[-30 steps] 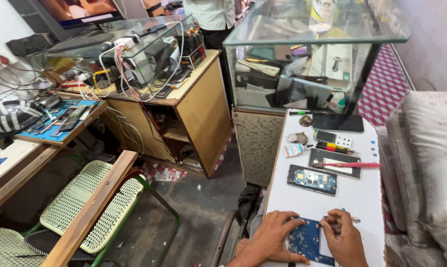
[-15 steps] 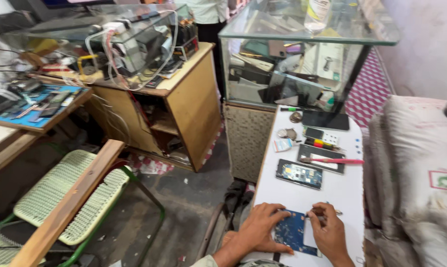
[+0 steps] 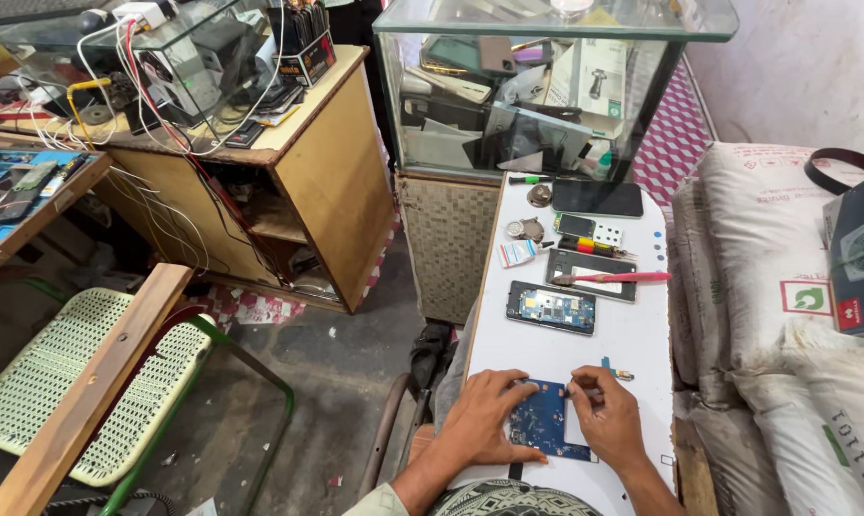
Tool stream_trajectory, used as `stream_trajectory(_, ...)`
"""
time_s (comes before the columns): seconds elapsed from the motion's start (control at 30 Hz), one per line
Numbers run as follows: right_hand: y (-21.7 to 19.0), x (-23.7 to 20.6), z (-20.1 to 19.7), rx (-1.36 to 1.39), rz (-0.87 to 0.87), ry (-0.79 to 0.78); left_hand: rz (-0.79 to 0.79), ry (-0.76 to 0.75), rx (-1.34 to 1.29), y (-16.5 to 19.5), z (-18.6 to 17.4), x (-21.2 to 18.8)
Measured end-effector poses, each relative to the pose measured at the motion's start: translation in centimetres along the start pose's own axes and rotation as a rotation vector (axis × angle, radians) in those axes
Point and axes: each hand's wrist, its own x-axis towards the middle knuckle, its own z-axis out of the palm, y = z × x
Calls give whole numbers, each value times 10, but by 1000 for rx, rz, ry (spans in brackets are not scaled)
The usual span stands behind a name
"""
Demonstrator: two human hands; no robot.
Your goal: The person sits at a small work table and repairs a smartphone motherboard, holding the board and using a small hand tool to work on its components. They reposition the board, pick up and set down small parts, and continue working on the board throughout the episode.
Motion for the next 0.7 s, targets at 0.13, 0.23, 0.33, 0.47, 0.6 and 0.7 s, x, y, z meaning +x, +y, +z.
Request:
stream_trajectory(0.13, 6, 0, 0, 46, -103, 67, 6, 1, 2, -3, 0, 3)
stream_trajectory(0.23, 7, -4, 1, 8, -206, 112, -1, -6, 10, -6, 0, 3)
stream_trajectory(0.33, 2, -6, 1, -92, -197, 73, -14, -29, 10, -7, 2, 5)
stream_trajectory(0.47, -7, -3, 2, -119, -174, 65, 3, -16, 15, -8, 2, 7)
stream_trajectory(0.6, -11, -2, 2, -132, -149, 46, -7, -18, 8, -7, 2, 7)
stream_trajectory(0.7, -11, 0, 3, -129, -146, 30, -2, -19, 1, -7, 1, 8)
